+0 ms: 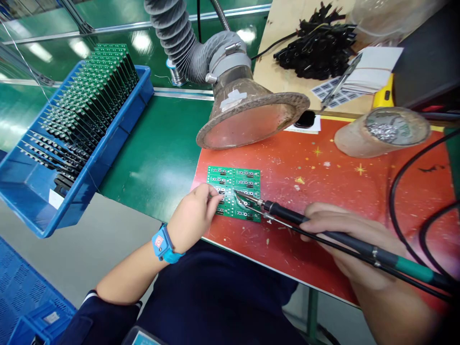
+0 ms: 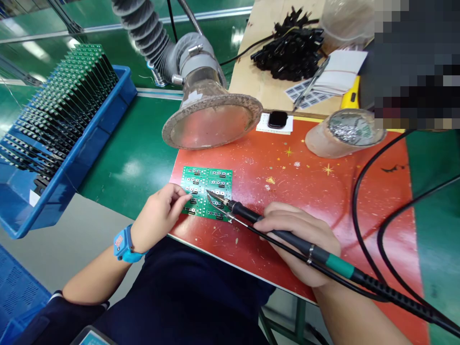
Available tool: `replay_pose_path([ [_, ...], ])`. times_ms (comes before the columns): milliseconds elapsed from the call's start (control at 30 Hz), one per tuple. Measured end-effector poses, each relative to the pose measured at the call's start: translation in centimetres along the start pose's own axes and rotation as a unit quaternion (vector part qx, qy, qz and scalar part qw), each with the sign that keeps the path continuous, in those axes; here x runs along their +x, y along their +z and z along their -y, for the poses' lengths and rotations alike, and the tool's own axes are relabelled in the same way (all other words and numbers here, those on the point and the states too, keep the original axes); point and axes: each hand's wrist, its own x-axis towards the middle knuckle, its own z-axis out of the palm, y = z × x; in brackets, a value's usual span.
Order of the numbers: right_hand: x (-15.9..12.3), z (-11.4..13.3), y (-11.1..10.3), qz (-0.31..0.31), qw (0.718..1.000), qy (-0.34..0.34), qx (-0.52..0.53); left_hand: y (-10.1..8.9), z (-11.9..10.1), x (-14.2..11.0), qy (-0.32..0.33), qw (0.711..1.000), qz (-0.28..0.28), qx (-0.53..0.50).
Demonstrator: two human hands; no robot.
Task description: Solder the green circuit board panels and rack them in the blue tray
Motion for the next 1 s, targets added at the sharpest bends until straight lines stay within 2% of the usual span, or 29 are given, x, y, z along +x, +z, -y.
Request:
replay_pose_path([
  [133,0.8,0.1,0.2,0.013,0.999,-0.024,-0.018,-0.5,0.0,-0.4,-0.075,0.997,0.016,-0.001],
  [233,1.3,0.2,0.5,0.011,0.999,-0.025,-0.018,-0.5,0.2,-0.8,-0.104,0.994,0.007,-0.029],
  [300,1.3,0.2,0.6,0.013,1.0,-0.024,-0.009,-0.6,0.6,-1.1,-0.095,0.995,-0.007,-0.033],
  [500,0.8,-0.5,0.4,0.004,1.0,-0.013,0.021,-1.1,1.8,-2.4,-0.011,0.999,-0.037,0.005],
  [600,0.5,-0.4,0.3,-0.02,0.999,-0.016,0.029,-1.2,1.7,-3.0,-0.009,0.997,-0.076,0.001],
  [700,0.3,1.0,0.4,-0.049,0.999,-0.006,0.015,-1.0,1.2,-3.5,-0.017,0.996,-0.092,-0.01],
  [833,-0.5,3.6,0.9,-0.084,0.992,0.091,-0.023,-0.3,0.6,-3.9,-0.026,0.994,-0.102,-0.015],
  [1000,-1.8,3.5,2.1,-0.056,0.994,0.005,-0.094,1.4,0.1,-3.7,-0.037,0.993,-0.114,-0.022],
])
